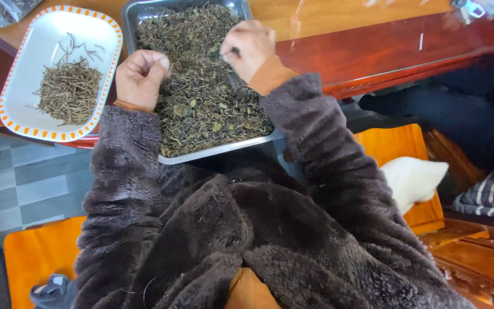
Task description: The person sits with a metal tray of dried herbs on their lap and uses both hands to pick out specific stems, placing them into a white bowl on the table. The person repeatedly sifts through the herbs in the tray to separate the desired pieces.
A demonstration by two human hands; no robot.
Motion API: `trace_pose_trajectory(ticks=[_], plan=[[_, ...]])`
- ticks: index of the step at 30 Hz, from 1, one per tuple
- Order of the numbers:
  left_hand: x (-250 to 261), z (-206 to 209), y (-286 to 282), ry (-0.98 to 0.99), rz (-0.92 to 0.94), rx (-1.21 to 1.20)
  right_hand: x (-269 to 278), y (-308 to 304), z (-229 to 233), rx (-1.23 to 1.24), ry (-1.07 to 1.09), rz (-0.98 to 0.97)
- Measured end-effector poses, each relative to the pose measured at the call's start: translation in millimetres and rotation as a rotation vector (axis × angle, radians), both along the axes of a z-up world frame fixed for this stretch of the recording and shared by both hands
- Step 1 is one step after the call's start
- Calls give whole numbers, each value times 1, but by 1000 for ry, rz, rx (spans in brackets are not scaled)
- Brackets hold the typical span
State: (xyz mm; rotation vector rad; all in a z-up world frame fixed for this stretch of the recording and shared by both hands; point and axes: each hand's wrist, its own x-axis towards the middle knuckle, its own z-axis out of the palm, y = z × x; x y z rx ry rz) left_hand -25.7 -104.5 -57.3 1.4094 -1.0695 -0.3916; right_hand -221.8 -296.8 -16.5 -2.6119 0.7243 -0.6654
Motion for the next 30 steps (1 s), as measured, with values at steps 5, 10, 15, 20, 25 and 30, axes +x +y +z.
trace_pose_trajectory(ticks=[5, 10, 15, 20, 25, 30], plan=[[-1, -1, 0, 23, -7, -40, 34, 13, -14, -101, 177, 172], [-2, -4, -1, -4, 17, -36, 32, 35, -5, -5, 93, 253], [-7, 1, 1, -18, 28, -58, 34, 53, -3, -115, 103, 346], [-9, 3, 6, -64, 50, 11, 23, 38, -4, 100, -80, 257], [-5, -2, 4, 30, -13, 15, -1, 40, -3, 465, -230, 357], [-12, 35, 3, 303, -77, 184, -4, 36, -2, 787, -314, 326]])
